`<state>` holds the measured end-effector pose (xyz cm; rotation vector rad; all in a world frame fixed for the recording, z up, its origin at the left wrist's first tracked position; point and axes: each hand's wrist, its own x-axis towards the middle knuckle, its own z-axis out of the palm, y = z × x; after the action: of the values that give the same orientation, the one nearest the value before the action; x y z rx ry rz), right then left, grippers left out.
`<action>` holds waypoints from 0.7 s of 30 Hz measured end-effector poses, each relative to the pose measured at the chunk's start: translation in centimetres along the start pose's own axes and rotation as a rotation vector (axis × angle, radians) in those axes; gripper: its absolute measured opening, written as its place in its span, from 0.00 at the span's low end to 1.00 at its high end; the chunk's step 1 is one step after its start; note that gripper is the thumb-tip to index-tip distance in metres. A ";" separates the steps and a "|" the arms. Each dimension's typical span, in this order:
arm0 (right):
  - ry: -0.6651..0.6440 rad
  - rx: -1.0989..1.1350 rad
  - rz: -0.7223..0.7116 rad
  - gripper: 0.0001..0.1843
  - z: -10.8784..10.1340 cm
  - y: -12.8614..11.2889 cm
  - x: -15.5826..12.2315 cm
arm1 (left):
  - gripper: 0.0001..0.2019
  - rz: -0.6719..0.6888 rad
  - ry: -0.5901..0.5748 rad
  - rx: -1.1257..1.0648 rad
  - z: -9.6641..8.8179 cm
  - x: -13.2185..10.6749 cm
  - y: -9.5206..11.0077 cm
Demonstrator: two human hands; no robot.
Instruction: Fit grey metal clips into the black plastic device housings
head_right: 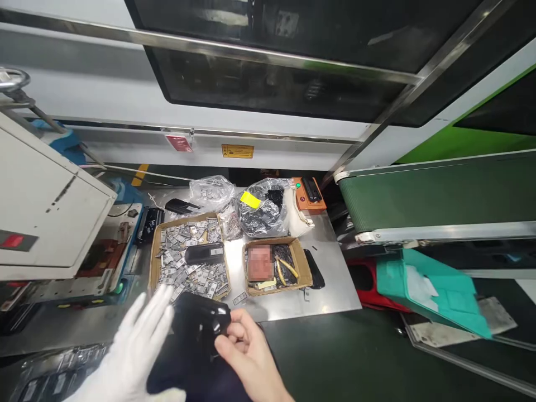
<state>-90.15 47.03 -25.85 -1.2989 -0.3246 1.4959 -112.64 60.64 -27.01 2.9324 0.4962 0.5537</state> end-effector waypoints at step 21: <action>-0.154 -0.584 -0.173 0.24 -6.9 -3.1 7.2 | 0.28 -0.133 0.245 0.074 3.4 4.2 0.0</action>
<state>-81.57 51.29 -29.93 -1.5556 -1.0069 1.4039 -107.67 61.86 -28.79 2.8855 0.7479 0.9005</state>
